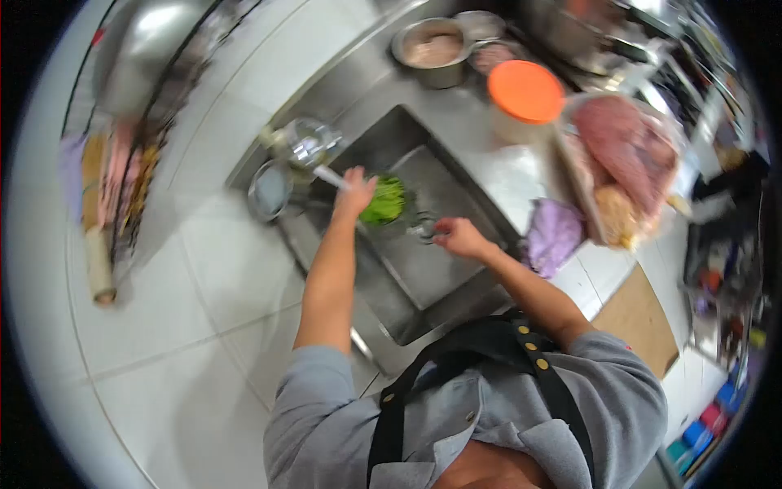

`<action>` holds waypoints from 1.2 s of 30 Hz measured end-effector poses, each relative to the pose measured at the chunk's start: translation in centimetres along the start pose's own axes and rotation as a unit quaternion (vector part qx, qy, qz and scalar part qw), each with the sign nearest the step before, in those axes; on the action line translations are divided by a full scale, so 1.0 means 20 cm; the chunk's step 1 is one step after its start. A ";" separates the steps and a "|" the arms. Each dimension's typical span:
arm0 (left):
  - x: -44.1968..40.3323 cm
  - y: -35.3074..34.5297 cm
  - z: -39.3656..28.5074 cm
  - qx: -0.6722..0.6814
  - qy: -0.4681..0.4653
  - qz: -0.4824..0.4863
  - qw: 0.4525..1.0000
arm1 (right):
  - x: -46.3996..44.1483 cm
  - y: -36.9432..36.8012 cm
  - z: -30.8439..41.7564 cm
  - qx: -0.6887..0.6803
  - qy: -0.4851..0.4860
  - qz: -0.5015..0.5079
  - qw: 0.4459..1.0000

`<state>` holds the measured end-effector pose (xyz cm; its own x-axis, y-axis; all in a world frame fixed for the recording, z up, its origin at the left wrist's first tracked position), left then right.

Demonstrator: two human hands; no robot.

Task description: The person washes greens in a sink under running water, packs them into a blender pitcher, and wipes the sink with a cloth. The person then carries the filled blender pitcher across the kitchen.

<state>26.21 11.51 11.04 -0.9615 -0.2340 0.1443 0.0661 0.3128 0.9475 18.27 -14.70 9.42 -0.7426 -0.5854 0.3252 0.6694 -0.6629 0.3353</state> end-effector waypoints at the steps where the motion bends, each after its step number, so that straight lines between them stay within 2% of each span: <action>1: 0.02 -0.13 0.02 0.002 -0.081 -0.027 0.996 | 0.11 0.09 0.01 -0.001 0.031 -0.021 0.999; 3: 0.17 -0.19 -0.15 -0.101 -0.076 -0.071 0.989 | 0.34 0.26 -0.02 0.049 0.066 -0.147 0.986; 4: 0.25 -0.11 -0.30 -0.108 0.008 -0.027 0.994 | 0.42 0.31 -0.08 0.071 0.045 -0.160 0.984; 5: 0.17 -0.28 -0.19 -0.112 -0.038 -0.083 0.990 | 0.51 0.37 -0.13 0.088 0.081 -0.250 0.961; 6: 0.21 -0.32 -0.17 -0.070 -0.014 -0.122 0.990 | 0.58 0.40 -0.14 0.125 0.087 -0.273 0.950; 7: 0.16 -0.40 -0.11 -0.115 -0.002 -0.141 0.983 | 0.64 0.46 -0.13 0.143 0.086 -0.285 0.944; 8: 0.18 -0.42 -0.10 -0.082 0.100 -0.038 0.991 | 0.69 0.47 -0.16 0.178 0.124 -0.326 0.920; 9: 0.15 -0.48 -0.04 -0.115 0.058 -0.058 0.990 | 0.74 0.49 -0.21 0.183 0.112 -0.339 0.916; 11: 0.19 -0.41 -0.09 -0.087 0.057 -0.054 0.993 | 0.82 0.52 -0.23 0.206 0.175 -0.382 0.884; 13: 0.19 -0.47 -0.05 -0.128 0.063 0.045 0.989 | 0.85 0.51 -0.28 0.212 0.190 -0.376 0.882; 14: 0.14 -0.51 0.02 -0.049 -0.017 -0.001 0.999 | 0.86 0.50 -0.25 0.223 0.188 -0.363 0.885; 17: 0.12 -0.56 0.04 -0.074 -0.048 0.014 0.996 | 0.84 0.50 -0.27 0.224 0.187 -0.358 0.887; 19: 0.13 -0.59 0.02 -0.102 -0.036 0.057 0.993 | 0.85 0.51 -0.27 0.217 0.191 -0.365 0.885; 22: 0.06 -0.66 0.09 -0.135 -0.073 0.013 0.988 | 0.82 0.50 -0.30 0.209 0.181 -0.354 0.894; 24: 0.04 -0.73 0.15 -0.225 -0.083 0.157 0.958 | 0.82 0.49 -0.30 0.200 0.183 -0.349 0.897; 26: 0.03 -0.69 0.09 -0.121 -0.175 0.207 0.955 | 0.82 0.47 -0.35 0.200 0.167 -0.323 0.910; 27: 0.05 -0.56 0.07 0.000 -0.077 0.121 0.990 | 0.79 0.43 -0.44 0.182 0.132 -0.306 0.925; 28: 0.04 -0.46 0.00 -0.006 -0.127 0.109 0.986 | 0.77 0.39 -0.51 0.240 0.135 -0.296 0.915; 29: 0.07 -0.30 -0.09 0.000 -0.086 0.104 0.991 | 0.74 0.35 -0.56 0.296 0.127 -0.280 0.905; 30: 0.04 -0.25 -0.04 -0.021 -0.057 0.081 0.995 | 0.74 0.33 -0.60 0.295 0.129 -0.298 0.899; 31: 0.02 -0.21 -0.04 -0.152 -0.050 0.096 0.982 | 0.79 0.39 -0.52 0.243 0.109 -0.305 0.914; 32: 0.00 -0.20 -0.03 -0.185 -0.053 0.062 0.979 | 0.79 0.42 -0.49 0.230 0.125 -0.335 0.905; 33: -0.01 -0.20 -0.01 -0.150 -0.037 0.142 0.978 | 0.80 0.46 -0.41 0.220 0.142 -0.368 0.892; 35: 0.00 -0.29 0.04 -0.067 0.059 0.291 0.953 | 0.79 0.53 -0.26 0.205 0.148 -0.364 0.896; 36: 0.00 -0.32 0.03 -0.060 0.061 0.323 0.942 | 0.78 0.55 -0.24 0.196 0.151 -0.358 0.900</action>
<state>25.68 10.03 4.77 -0.6725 -0.1374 0.7273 0.6640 0.3221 0.6748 13.99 -33.28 13.98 -0.9184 -0.2125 -0.3337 -0.0718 -0.7401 0.6687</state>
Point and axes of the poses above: each hand's wrist, its own x-axis away from the middle knuckle, its own y-axis out of the back of the hand, z = x × y, the point moved 8 cm from there along -x, towards the middle knuckle, and after that the axes turned 2 degrees about y, right-handed, at the moved point
